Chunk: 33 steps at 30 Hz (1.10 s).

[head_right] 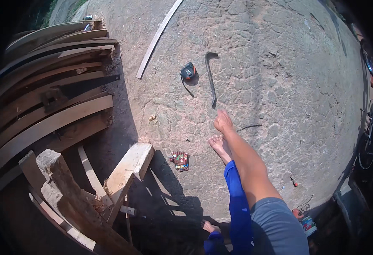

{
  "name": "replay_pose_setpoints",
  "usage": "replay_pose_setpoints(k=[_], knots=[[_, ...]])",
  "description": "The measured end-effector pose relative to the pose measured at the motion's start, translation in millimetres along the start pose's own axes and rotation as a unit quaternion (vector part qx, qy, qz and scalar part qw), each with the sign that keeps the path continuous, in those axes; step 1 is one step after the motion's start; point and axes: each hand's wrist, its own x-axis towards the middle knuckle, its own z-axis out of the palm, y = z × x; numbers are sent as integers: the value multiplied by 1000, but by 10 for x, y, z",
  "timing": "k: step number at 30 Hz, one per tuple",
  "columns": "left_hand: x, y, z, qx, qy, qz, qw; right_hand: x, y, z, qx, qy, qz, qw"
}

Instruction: The person assembles a wooden frame by positioning planks on a workbench, marking them with a pencil, and securing them with nails using a hammer. They repeatedly adjust the pieces and hammer nails to fasten the structure.

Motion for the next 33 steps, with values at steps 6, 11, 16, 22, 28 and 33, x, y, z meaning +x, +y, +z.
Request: replay_pose_setpoints(k=[6,11,16,22,28,33], knots=[[-216,534,-300,58,-14,-77,995,1176,46,201,8,-56,169,984],[-1059,250,-369,30,-24,-155,987,1291,-208,-17,250,-146,289,913],[-1662,-45,-271,-24,-74,-172,982,890,-140,-717,329,-112,159,924],[-1745,-380,-57,-46,2,-57,997,87,-1172,-2124,543,-63,223,807],[-1687,-323,-435,-171,210,85,959,-2912,-2515,-3227,447,-32,-74,891],[-1252,-753,-1003,-272,352,105,889,-3911,-3483,-3505,501,-60,-123,855]])
